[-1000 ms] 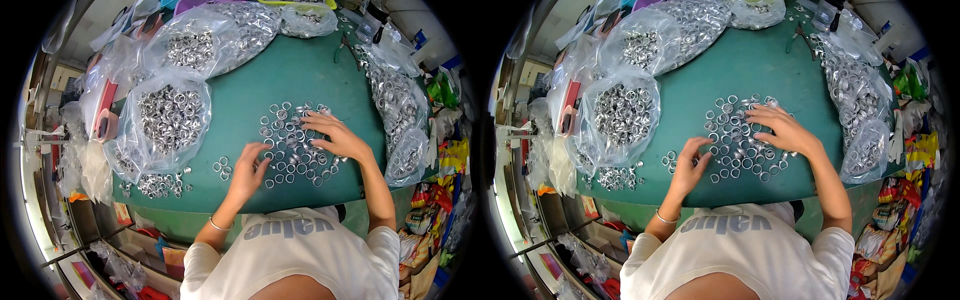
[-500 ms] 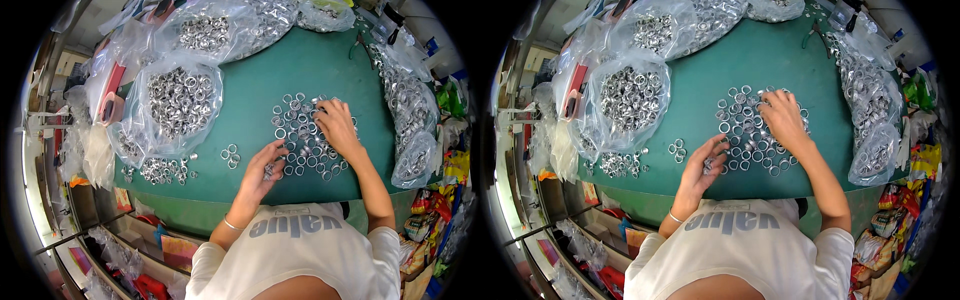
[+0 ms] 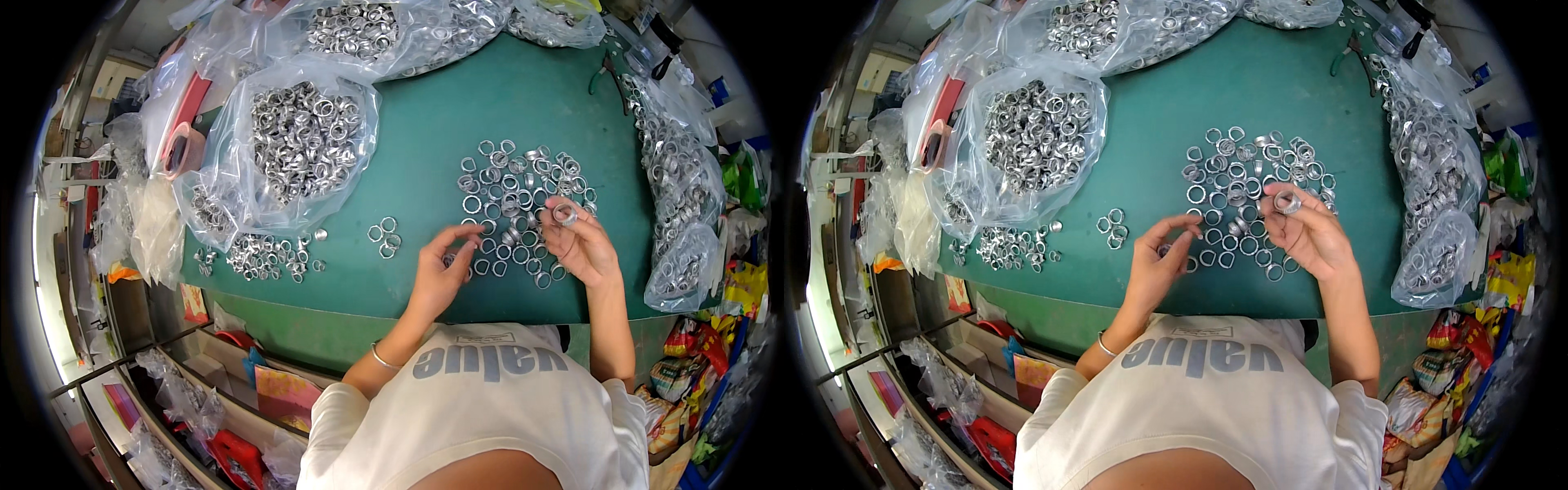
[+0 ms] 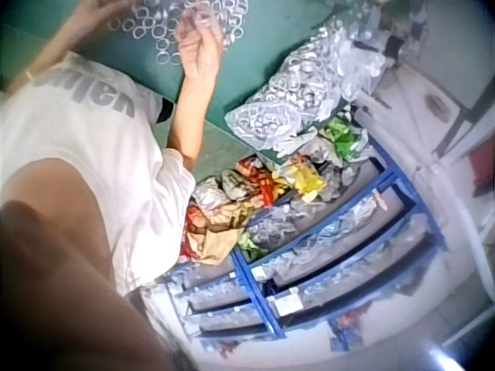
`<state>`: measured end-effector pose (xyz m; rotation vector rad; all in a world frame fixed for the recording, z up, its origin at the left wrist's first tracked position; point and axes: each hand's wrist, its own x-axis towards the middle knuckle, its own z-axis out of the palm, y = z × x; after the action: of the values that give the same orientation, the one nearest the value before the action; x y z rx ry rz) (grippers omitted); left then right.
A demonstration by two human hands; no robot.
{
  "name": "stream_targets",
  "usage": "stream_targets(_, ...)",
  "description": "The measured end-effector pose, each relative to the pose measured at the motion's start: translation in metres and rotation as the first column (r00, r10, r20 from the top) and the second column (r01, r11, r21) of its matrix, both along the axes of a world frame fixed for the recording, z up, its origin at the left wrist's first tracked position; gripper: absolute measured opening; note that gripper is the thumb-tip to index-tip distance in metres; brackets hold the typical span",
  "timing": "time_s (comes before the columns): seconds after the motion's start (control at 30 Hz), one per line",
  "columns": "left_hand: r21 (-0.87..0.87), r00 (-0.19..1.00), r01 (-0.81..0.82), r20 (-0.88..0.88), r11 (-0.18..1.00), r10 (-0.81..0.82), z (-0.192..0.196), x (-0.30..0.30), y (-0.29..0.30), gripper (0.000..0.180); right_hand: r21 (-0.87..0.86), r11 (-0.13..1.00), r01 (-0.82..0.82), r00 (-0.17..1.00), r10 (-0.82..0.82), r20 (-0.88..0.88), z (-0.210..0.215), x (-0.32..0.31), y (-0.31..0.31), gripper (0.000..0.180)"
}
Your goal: The person sorts through a large quantity of small metal rings on a green tabletop, picking them up by hand and gathering them into small piles or groups.
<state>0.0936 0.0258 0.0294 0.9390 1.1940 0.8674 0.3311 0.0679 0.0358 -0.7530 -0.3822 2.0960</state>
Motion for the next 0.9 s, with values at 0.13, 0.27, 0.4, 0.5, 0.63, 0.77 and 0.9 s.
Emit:
stream_targets(0.13,0.433,0.755,0.170,-0.635,0.885,0.166,-0.005,0.000,0.020,0.031,0.152,0.980,0.126,0.962,-0.158,0.224,0.011,-0.012,0.001,0.033)
stream_targets(0.27,0.424,0.635,0.206,-0.744,0.882,0.209,-0.016,0.010,0.034,0.030,0.498,0.840,-0.215,0.617,-0.278,0.736,0.007,-0.017,0.006,0.031)
stream_targets(0.4,0.475,0.664,0.223,-0.714,0.851,0.224,-0.027,0.014,0.043,0.027,0.490,0.463,-0.738,-0.004,-0.729,0.684,0.002,-0.044,0.010,0.021)
stream_targets(0.5,0.493,0.793,0.138,-0.574,0.859,0.202,-0.032,0.008,0.043,0.025,0.543,0.476,-0.692,0.007,-0.747,0.665,-0.011,-0.048,0.015,0.015)
stream_targets(0.63,-0.273,0.944,0.057,0.327,0.960,0.037,-0.012,-0.007,0.034,0.031,0.567,0.760,-0.319,0.304,-0.485,0.820,-0.012,-0.028,0.013,0.010)
stream_targets(0.77,-0.412,0.544,0.277,0.812,0.868,0.212,-0.008,-0.012,0.023,0.038,0.298,0.951,-0.077,0.755,-0.140,0.640,0.003,-0.023,0.005,0.011)
stream_targets(0.9,-0.468,0.572,0.295,0.785,0.833,0.239,-0.015,-0.004,0.015,0.039,0.478,0.817,-0.323,0.595,-0.217,0.774,0.017,-0.045,-0.006,0.019)
